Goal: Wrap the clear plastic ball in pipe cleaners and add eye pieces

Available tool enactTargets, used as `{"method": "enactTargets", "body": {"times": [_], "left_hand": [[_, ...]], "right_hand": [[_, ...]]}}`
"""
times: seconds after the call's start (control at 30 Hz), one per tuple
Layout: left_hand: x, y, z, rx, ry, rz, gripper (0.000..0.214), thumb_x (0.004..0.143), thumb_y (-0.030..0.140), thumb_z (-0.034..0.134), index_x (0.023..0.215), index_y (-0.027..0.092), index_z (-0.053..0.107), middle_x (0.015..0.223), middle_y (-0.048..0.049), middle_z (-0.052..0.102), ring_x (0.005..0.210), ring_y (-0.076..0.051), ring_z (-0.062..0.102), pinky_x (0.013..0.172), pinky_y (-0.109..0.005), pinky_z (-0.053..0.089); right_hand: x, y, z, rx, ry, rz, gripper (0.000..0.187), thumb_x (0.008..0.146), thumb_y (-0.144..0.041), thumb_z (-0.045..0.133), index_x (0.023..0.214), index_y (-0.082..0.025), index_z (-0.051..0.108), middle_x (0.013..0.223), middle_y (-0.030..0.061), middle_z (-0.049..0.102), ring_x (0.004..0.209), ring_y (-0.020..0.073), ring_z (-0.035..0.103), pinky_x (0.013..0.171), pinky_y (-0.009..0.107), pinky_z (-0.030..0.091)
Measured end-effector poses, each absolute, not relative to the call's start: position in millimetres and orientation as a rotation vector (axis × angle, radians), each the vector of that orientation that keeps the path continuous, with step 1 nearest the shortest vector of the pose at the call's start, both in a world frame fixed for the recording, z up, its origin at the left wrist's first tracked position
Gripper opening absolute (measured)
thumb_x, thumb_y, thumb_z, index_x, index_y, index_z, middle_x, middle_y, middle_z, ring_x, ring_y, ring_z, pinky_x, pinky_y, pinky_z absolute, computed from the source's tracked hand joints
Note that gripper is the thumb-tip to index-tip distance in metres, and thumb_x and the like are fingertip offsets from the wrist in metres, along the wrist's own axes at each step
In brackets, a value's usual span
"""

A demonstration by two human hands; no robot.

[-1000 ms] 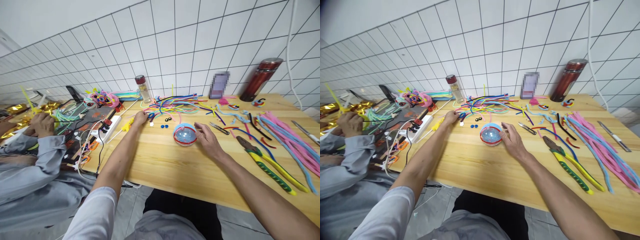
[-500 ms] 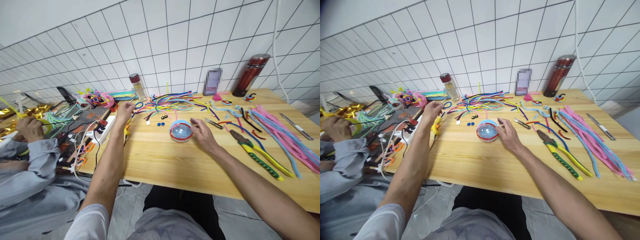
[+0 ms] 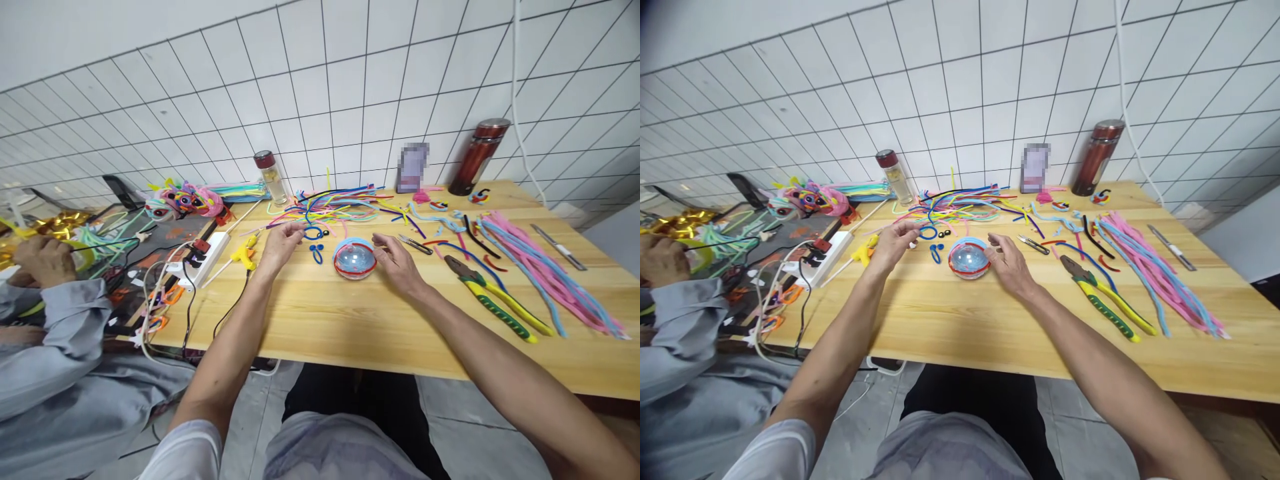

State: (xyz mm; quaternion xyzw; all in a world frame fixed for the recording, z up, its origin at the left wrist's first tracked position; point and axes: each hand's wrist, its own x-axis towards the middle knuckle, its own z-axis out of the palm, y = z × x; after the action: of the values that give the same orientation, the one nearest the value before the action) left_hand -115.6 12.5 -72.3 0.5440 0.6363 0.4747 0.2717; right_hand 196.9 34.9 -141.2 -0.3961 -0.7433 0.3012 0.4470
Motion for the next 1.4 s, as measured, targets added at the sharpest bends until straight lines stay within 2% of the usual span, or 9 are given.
{"method": "enactTargets", "body": {"times": [0.23, 0.37, 0.57, 0.7, 0.83, 0.97, 1.17, 1.3, 1.4], "left_hand": [[-149, 27, -95, 1.436, 2.181, 1.207, 0.017, 0.079, 0.019, 0.063, 0.089, 0.015, 0.075, 0.088, -0.0058, 0.077, 0.087, -0.022, 0.067, 0.088, -0.032, 0.051], [-152, 28, -107, 1.333, 2.055, 1.263, 0.021, 0.078, 0.019, 0.061, 0.091, 0.014, 0.076, 0.087, -0.0053, 0.077, 0.082, -0.019, 0.067, 0.082, -0.029, 0.052], [-157, 29, -116, 1.070, 1.893, 1.461, 0.018, 0.082, 0.025, 0.056, 0.092, 0.015, 0.067, 0.078, -0.0030, 0.072, 0.065, -0.014, 0.065, 0.058, -0.022, 0.048], [-157, 29, -118, 0.786, 1.539, 1.649, 0.018, 0.074, 0.027, 0.070, 0.088, 0.018, 0.061, 0.078, -0.0002, 0.071, 0.063, -0.012, 0.069, 0.053, -0.019, 0.049], [-158, 30, -119, 0.680, 1.168, 1.666, 0.027, 0.070, 0.024, 0.081, 0.089, 0.018, 0.064, 0.087, -0.0034, 0.075, 0.070, -0.016, 0.074, 0.058, -0.022, 0.057], [-164, 35, -123, 0.581, 1.253, 1.812, 0.024, 0.075, 0.027, 0.080, 0.084, 0.020, 0.060, 0.086, -0.0022, 0.072, 0.078, -0.016, 0.073, 0.060, -0.021, 0.056], [-170, 36, -124, 0.586, 1.495, 1.899, 0.018, 0.078, 0.029, 0.073, 0.082, 0.020, 0.059, 0.081, 0.0007, 0.068, 0.063, -0.012, 0.064, 0.045, -0.017, 0.040], [-172, 34, -124, 0.471, 1.200, 1.791, 0.023, 0.079, 0.034, 0.072, 0.092, 0.020, 0.060, 0.098, -0.0058, 0.074, 0.069, -0.018, 0.072, 0.056, -0.027, 0.053], [-175, 35, -125, 0.466, 1.074, 1.726, 0.022, 0.081, 0.038, 0.069, 0.093, 0.021, 0.062, 0.103, -0.0073, 0.075, 0.083, -0.019, 0.073, 0.068, -0.028, 0.058]], "right_hand": [[198, 36, -142, -0.989, -1.846, 0.785, 0.059, 0.099, -0.064, 0.053, 0.139, -0.023, 0.064, 0.132, 0.0146, 0.070, 0.122, 0.0314, 0.067, 0.105, 0.053, 0.052], [198, 37, -142, -1.011, -1.825, 0.788, 0.062, 0.098, -0.067, 0.051, 0.137, -0.021, 0.065, 0.132, 0.0158, 0.070, 0.122, 0.0322, 0.067, 0.107, 0.054, 0.052], [201, 43, -145, -1.043, -1.809, 0.758, 0.063, 0.098, -0.071, 0.050, 0.137, -0.024, 0.065, 0.134, 0.0143, 0.071, 0.124, 0.0318, 0.066, 0.109, 0.054, 0.052], [207, 50, -149, -1.060, -1.772, 0.707, 0.065, 0.095, -0.073, 0.053, 0.135, -0.023, 0.067, 0.133, 0.0142, 0.072, 0.122, 0.0319, 0.068, 0.108, 0.055, 0.053], [213, 58, -155, -1.070, -1.743, 0.671, 0.065, 0.095, -0.073, 0.055, 0.134, -0.023, 0.067, 0.133, 0.0145, 0.072, 0.123, 0.0319, 0.069, 0.108, 0.055, 0.053], [217, 63, -160, -1.103, -1.740, 0.620, 0.062, 0.095, -0.071, 0.055, 0.135, -0.024, 0.066, 0.133, 0.0131, 0.071, 0.124, 0.0310, 0.068, 0.110, 0.056, 0.052], [214, 60, -149, -1.091, -1.748, 0.627, 0.065, 0.093, -0.072, 0.056, 0.135, -0.023, 0.067, 0.134, 0.0145, 0.071, 0.122, 0.0315, 0.068, 0.110, 0.057, 0.051], [213, 55, -126, -1.047, -1.872, 0.738, 0.064, 0.090, -0.073, 0.062, 0.133, -0.026, 0.069, 0.139, 0.0140, 0.068, 0.126, 0.0328, 0.067, 0.111, 0.057, 0.051], [213, 51, -113, -1.042, -2.035, 0.855, 0.076, 0.082, -0.073, 0.074, 0.143, -0.029, 0.063, 0.151, 0.0146, 0.060, 0.136, 0.0356, 0.060, 0.114, 0.059, 0.049]]}}
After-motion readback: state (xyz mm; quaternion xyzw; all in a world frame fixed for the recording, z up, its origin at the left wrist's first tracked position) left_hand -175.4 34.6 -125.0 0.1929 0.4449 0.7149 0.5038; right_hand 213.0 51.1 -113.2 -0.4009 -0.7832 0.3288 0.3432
